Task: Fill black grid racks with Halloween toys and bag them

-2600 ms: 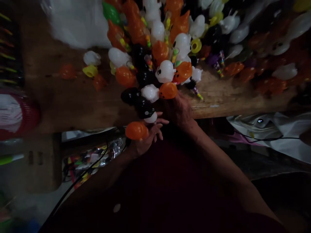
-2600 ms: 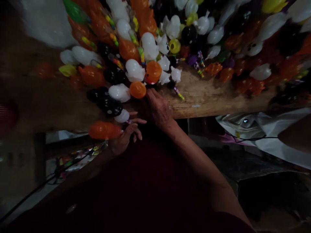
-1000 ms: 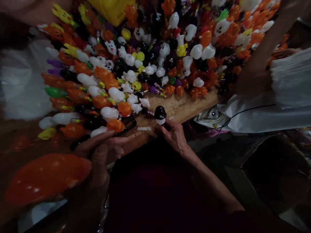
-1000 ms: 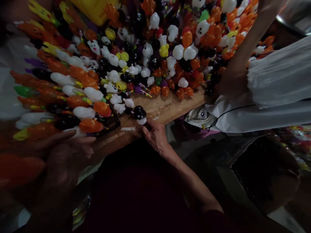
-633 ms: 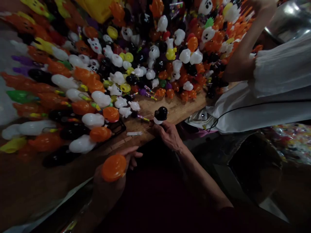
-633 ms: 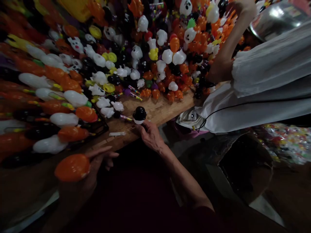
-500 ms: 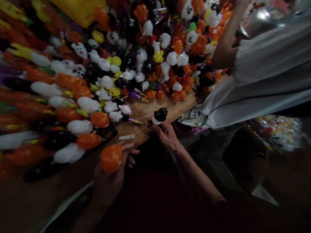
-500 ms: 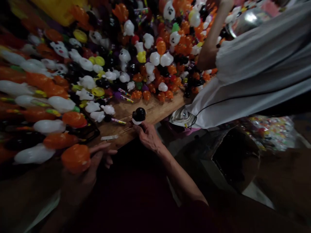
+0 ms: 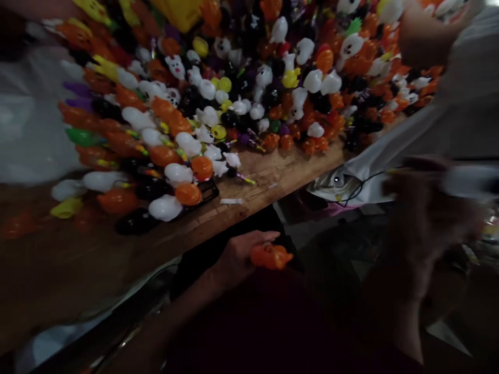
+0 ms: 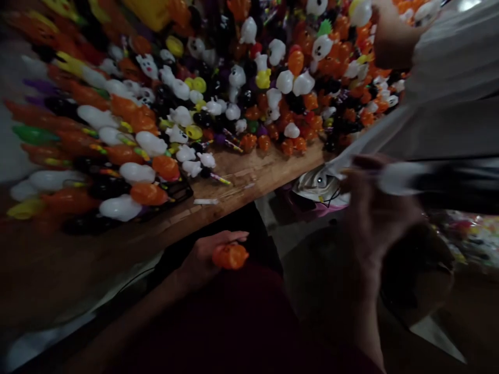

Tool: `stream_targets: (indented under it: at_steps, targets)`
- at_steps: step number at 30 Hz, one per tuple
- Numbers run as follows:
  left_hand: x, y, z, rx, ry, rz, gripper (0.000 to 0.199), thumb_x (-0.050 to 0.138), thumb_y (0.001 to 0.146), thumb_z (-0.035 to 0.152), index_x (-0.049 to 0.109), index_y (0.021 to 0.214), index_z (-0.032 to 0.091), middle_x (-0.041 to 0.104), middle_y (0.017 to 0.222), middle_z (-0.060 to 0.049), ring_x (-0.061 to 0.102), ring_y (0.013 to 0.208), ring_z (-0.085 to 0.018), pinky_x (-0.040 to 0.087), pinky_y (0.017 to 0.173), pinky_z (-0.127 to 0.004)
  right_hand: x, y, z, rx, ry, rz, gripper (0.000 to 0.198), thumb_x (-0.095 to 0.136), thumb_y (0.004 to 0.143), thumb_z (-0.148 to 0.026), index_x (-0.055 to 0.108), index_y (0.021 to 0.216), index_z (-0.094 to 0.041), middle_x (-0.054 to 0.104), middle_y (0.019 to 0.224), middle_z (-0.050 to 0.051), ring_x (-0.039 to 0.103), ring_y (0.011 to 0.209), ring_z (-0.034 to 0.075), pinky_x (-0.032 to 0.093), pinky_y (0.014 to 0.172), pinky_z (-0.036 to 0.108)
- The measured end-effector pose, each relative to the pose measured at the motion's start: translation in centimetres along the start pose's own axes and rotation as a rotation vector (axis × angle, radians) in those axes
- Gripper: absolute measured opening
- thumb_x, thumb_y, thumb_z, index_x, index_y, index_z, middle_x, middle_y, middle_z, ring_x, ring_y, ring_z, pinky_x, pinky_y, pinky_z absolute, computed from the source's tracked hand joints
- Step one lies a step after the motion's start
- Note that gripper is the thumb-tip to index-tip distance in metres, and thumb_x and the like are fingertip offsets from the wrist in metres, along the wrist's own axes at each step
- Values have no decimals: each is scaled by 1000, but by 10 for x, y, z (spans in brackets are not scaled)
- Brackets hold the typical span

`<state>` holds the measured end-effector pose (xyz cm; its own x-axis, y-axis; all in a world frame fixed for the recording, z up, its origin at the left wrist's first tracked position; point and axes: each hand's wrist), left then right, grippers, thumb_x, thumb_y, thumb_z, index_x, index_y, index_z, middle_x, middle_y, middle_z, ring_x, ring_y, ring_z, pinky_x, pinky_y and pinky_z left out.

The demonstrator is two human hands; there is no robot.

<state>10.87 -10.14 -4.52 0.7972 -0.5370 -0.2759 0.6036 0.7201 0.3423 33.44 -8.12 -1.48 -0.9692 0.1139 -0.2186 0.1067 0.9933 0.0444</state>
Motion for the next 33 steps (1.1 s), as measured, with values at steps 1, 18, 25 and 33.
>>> stream_targets:
  at_steps: [1, 18, 25, 33]
  targets:
    - [-6, -13, -6, -71, 37, 30, 32, 48, 99, 18, 65, 127, 16, 77, 111, -9, 74, 101, -17, 61, 89, -27, 17, 2, 3, -9, -12, -16, 37, 76, 82, -49, 75, 109, -24, 75, 91, 5, 69, 96, 23, 57, 80, 33]
    - [-39, -50, -5, -294, -5, 237, 35, 42, 102, 16, 69, 122, 21, 76, 117, -7, 73, 105, -18, 59, 84, -26, 140, 43, 35, -156, -182, -47, 30, 64, 91, -47, 71, 79, -21, 68, 76, 3, 59, 70, 17, 52, 70, 30]
    - [-39, -56, -6, -353, -59, 249, 28, 50, 100, 22, 70, 120, 20, 77, 112, -9, 74, 95, -19, 59, 74, -27, 141, 41, 38, -93, -158, -66, 19, 65, 92, -38, 70, 87, -21, 71, 81, 5, 66, 79, 19, 56, 83, 36]
    - [-43, -47, -5, -379, -87, 234, 29, 49, 101, 20, 70, 120, 22, 77, 113, -8, 74, 104, -20, 61, 82, -29, 138, 47, 22, 106, 82, -17, 24, 69, 89, -45, 74, 92, -22, 78, 96, 5, 73, 92, 21, 62, 87, 37]
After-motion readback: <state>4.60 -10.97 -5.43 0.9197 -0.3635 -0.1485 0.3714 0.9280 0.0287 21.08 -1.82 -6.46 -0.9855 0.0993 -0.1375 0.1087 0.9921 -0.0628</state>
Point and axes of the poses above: each hand's wrist, its own y-axis towards the middle knuckle, its own x-axis out of the palm, z = x × y
